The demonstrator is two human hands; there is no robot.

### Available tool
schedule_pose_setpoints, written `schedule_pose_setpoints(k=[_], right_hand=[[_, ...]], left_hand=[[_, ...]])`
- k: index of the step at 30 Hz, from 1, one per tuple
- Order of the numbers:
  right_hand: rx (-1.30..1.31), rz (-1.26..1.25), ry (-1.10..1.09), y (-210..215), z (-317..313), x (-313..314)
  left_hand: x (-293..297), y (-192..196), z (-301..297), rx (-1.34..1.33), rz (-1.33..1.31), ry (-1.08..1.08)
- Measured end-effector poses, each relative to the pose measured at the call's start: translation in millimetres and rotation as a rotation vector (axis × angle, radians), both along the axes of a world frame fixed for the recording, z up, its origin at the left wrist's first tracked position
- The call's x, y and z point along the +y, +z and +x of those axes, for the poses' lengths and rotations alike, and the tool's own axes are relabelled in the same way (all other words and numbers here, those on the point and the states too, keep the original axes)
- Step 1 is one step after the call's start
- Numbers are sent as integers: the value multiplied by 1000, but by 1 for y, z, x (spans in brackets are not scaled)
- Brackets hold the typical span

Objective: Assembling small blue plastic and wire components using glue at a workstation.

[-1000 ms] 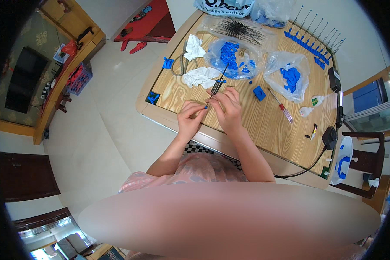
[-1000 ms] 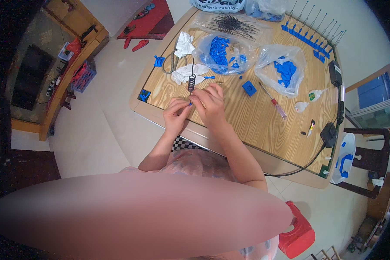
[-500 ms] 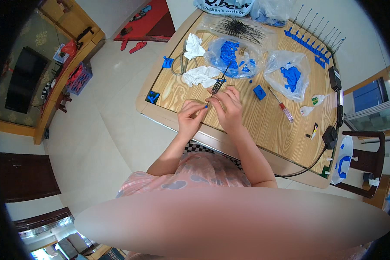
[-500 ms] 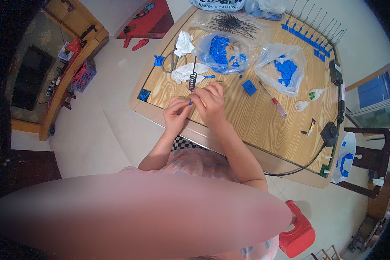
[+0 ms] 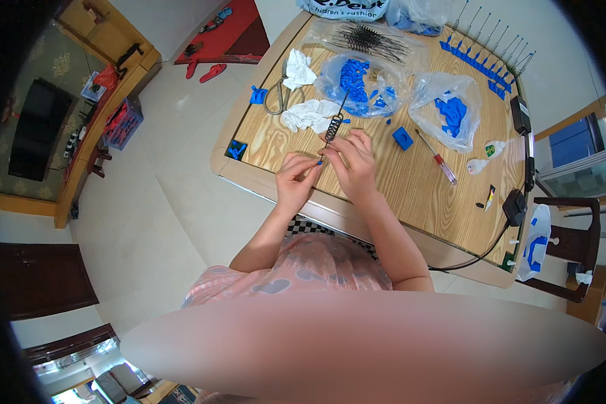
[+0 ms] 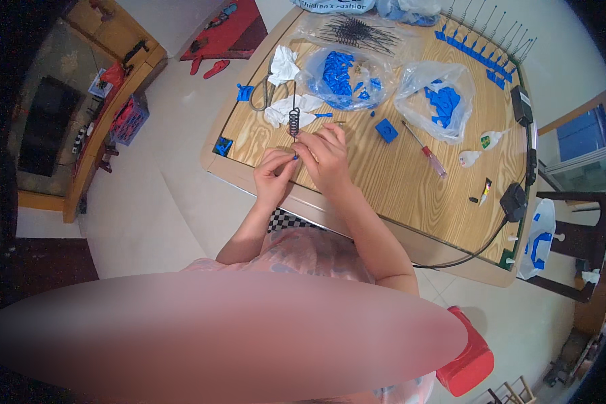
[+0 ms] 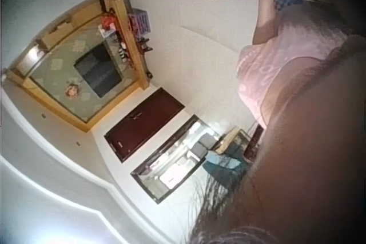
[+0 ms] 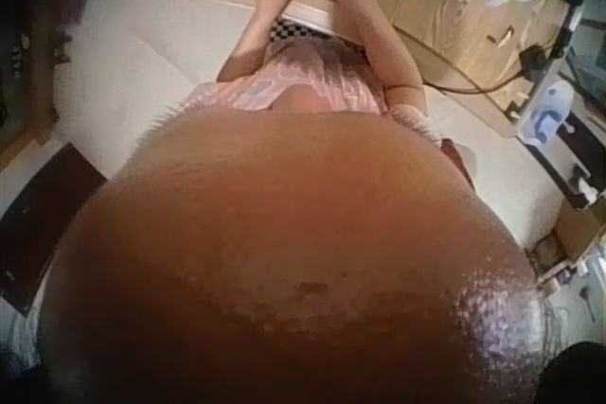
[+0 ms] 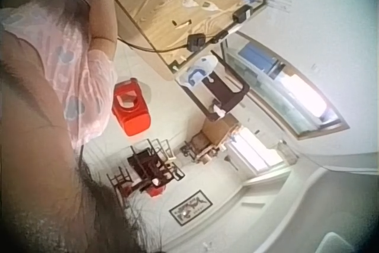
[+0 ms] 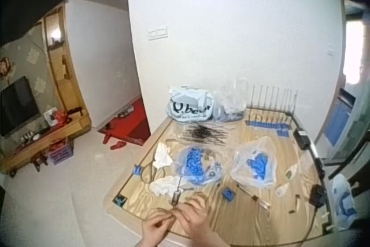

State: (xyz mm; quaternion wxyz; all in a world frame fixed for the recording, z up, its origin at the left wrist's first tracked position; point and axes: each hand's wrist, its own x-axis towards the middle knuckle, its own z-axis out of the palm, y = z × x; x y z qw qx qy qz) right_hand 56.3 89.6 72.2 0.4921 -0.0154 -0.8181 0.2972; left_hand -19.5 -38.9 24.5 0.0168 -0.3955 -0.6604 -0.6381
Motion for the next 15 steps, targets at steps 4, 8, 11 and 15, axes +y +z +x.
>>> schedule_pose_setpoints(k=[4,8,11,15], right_hand=[[-17,9,7,0,1,1],[3,10,12,-1,0,1],[1,10,17,-1,-1,2],[25,12,19,-3,-1,3]], left_hand=[[0,2,0,28,-9,0],[0,1,0,14,-7,-13],[1,0,0,1,0,-8],[1,-1,0,18,-8,1]])
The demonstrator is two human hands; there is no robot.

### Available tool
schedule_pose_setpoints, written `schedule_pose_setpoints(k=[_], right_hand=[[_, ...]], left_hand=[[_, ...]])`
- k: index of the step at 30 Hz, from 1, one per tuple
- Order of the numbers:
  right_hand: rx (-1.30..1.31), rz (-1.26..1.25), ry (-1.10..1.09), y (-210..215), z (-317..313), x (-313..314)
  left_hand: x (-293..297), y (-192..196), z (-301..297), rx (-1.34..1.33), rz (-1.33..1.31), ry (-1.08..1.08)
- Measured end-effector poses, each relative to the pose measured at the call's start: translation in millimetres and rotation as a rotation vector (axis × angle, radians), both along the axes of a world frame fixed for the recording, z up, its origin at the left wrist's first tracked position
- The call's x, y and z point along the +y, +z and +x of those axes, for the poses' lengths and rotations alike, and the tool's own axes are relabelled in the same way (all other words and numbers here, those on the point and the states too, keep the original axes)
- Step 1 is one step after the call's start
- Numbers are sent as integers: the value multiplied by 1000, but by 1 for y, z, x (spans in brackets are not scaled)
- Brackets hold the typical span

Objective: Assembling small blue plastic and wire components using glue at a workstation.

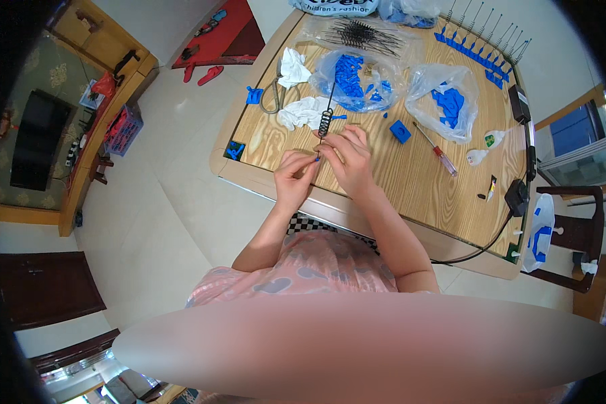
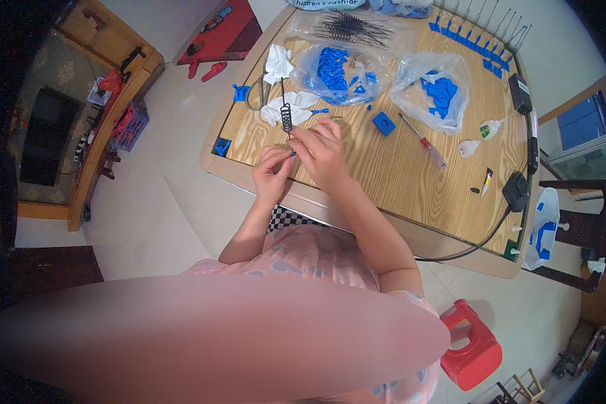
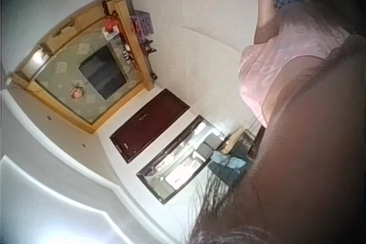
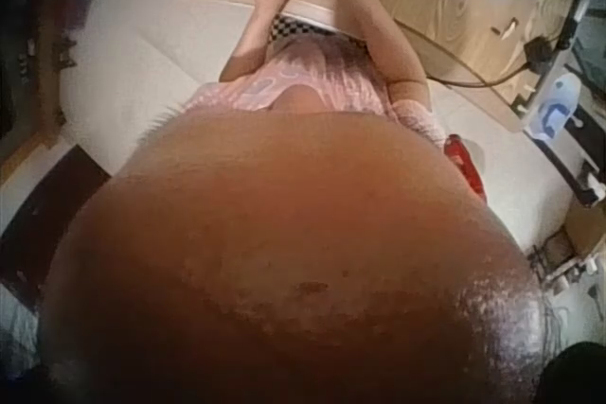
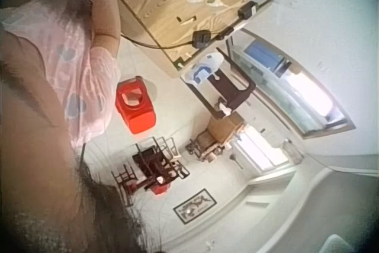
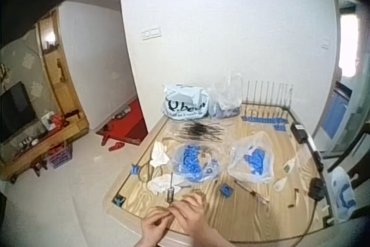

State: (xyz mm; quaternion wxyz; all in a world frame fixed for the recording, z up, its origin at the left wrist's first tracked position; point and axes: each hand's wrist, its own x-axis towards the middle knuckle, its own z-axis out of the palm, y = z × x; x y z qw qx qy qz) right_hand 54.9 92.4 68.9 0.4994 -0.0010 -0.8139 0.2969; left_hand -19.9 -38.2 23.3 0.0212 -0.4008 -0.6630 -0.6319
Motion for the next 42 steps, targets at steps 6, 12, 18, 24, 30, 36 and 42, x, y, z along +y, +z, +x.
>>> schedule_pose_setpoints(k=[6,12,18,24,30,36,42], right_hand=[[-14,-7,-3,2,1,-2],[0,-6,-9,1,1,-1],[-15,0,-8,2,1,-1],[42,-24,0,1,1,2],[55,-49,-19,2,3,4],[-90,-331,-78,24,1,11],[-267,-442,78,63,-68,50]], left_hand=[[0,-1,0,-5,4,-2],[-1,1,1,-4,-12,-2],[-1,2,0,18,-10,3],[0,2,0,14,-13,-4],[1,4,1,15,-9,-13],[0,3,-6,-55,57,-5],[-7,8,-40,26,44,111]])
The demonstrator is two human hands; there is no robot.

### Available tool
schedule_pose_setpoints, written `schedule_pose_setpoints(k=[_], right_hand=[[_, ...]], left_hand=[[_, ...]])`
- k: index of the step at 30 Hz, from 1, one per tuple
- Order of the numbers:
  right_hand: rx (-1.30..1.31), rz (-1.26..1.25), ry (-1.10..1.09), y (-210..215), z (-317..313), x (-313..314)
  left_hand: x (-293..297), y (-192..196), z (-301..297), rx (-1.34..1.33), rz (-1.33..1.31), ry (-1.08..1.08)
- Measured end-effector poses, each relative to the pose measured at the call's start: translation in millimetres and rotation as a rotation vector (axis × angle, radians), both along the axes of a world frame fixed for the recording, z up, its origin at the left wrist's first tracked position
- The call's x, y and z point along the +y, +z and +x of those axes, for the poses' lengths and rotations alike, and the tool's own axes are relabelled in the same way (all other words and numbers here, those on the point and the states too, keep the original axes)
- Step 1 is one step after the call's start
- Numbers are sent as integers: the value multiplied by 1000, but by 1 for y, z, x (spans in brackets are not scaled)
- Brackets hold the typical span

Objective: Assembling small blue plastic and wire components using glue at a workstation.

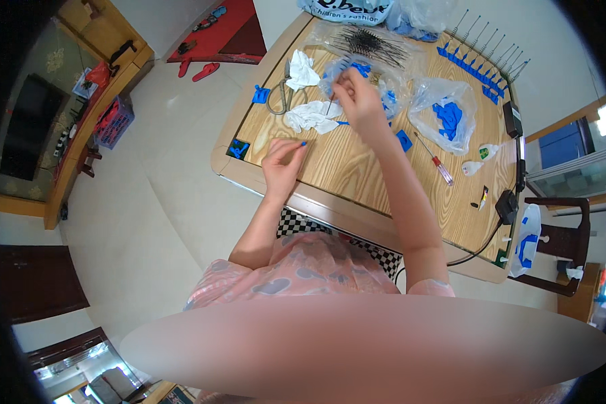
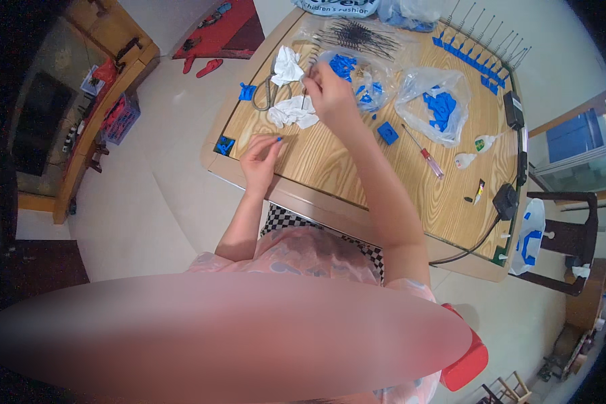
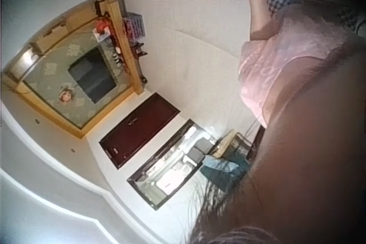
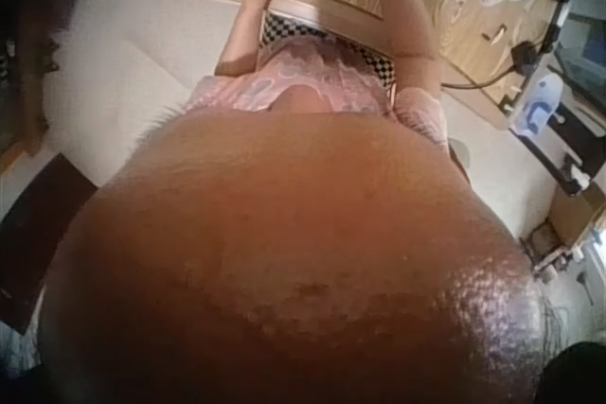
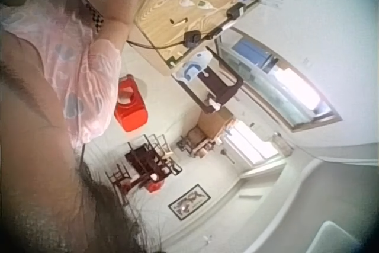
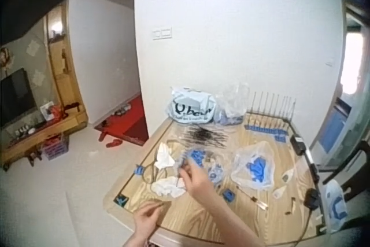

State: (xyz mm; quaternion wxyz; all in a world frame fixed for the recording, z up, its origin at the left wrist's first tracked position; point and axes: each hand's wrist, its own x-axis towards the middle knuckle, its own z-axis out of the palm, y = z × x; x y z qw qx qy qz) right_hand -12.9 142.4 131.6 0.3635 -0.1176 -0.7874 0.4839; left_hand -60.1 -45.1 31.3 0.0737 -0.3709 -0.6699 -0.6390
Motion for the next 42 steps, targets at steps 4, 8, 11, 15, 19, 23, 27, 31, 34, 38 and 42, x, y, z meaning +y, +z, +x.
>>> schedule_pose_setpoints(k=[4,8,11,15,19,23,27,31,34,38,42], right_hand=[[-432,226,49,-9,-82,12],[-675,409,-164,-47,-153,37],[-716,446,-217,-54,-173,23],[-800,567,-186,-57,-171,43],[-774,538,126,0,-135,15],[-517,704,306,23,-64,-34],[-369,758,288,5,-41,-40],[-351,823,301,-10,-42,-38],[-385,825,283,-13,-41,-39],[-317,881,272,-14,-43,-40],[-210,922,237,-14,-42,-39]], left_hand=[[-5,-4,-21,-76,69,49],[3,-6,-36,-79,87,95],[-4,-8,-41,-112,82,132],[4,-3,-40,-104,72,125],[-10,-4,-39,-143,28,158],[-8,-4,-38,-152,12,153],[0,-5,-38,-124,31,166],[1,-8,-38,-103,42,176],[0,-7,-35,-17,42,174],[0,-2,-32,34,20,178],[-1,0,-31,47,19,181]])
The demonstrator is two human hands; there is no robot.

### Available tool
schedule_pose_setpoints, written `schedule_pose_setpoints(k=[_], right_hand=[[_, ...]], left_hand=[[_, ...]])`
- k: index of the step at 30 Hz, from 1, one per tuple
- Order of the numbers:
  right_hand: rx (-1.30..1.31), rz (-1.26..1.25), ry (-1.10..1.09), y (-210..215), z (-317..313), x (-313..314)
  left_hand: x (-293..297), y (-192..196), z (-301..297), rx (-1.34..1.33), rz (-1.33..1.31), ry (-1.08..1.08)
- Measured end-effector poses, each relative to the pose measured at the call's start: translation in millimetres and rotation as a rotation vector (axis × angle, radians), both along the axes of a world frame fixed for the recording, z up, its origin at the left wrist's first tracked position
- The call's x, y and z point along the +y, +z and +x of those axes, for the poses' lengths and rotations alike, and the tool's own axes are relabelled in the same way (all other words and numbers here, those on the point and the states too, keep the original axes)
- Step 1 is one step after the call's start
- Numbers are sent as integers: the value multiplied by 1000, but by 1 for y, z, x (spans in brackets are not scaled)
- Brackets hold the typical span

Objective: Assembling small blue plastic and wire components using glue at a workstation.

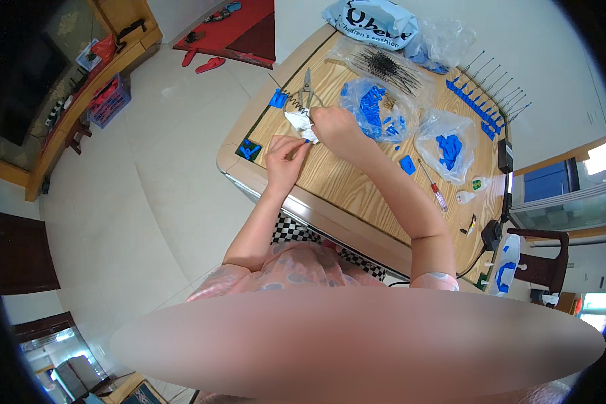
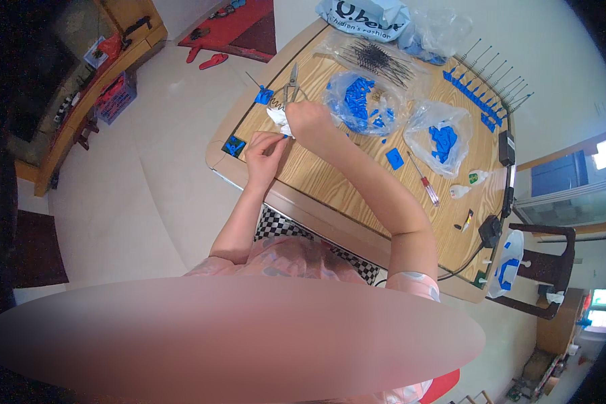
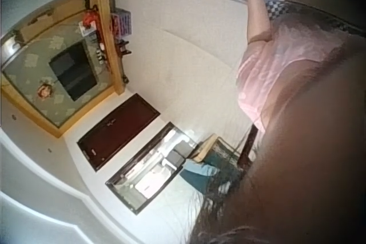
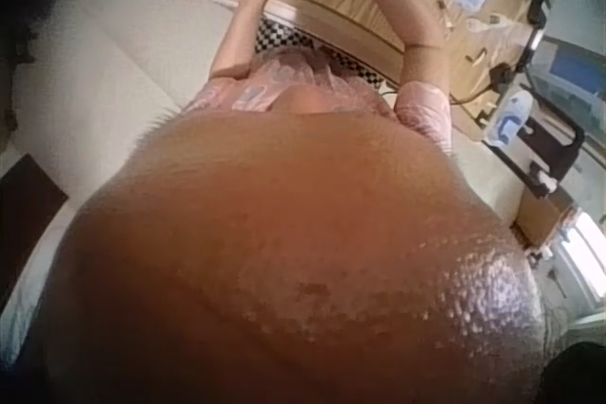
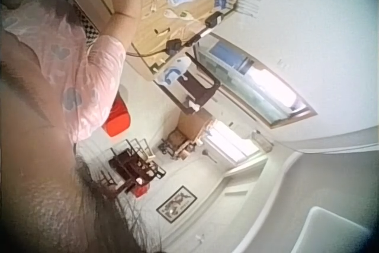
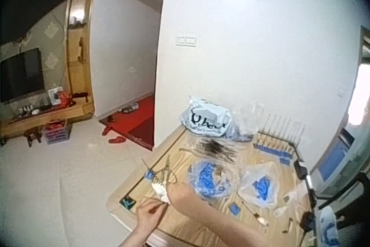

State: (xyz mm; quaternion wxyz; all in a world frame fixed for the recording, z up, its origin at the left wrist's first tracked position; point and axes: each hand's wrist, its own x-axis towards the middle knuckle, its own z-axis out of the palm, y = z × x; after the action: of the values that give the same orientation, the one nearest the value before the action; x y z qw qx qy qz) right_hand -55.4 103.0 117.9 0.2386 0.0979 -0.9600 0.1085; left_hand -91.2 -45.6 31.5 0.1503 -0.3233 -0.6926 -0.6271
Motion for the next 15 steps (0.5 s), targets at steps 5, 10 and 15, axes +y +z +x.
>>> schedule_pose_setpoints(k=[5,10,15], right_hand=[[-326,-24,-360,33,-28,17],[-50,-125,-440,50,-18,26],[34,-1147,-78,34,38,5]], left_hand=[[-2,-2,-1,-42,-19,-31],[-3,1,1,-26,17,-38],[-2,3,17,-122,32,-146]])
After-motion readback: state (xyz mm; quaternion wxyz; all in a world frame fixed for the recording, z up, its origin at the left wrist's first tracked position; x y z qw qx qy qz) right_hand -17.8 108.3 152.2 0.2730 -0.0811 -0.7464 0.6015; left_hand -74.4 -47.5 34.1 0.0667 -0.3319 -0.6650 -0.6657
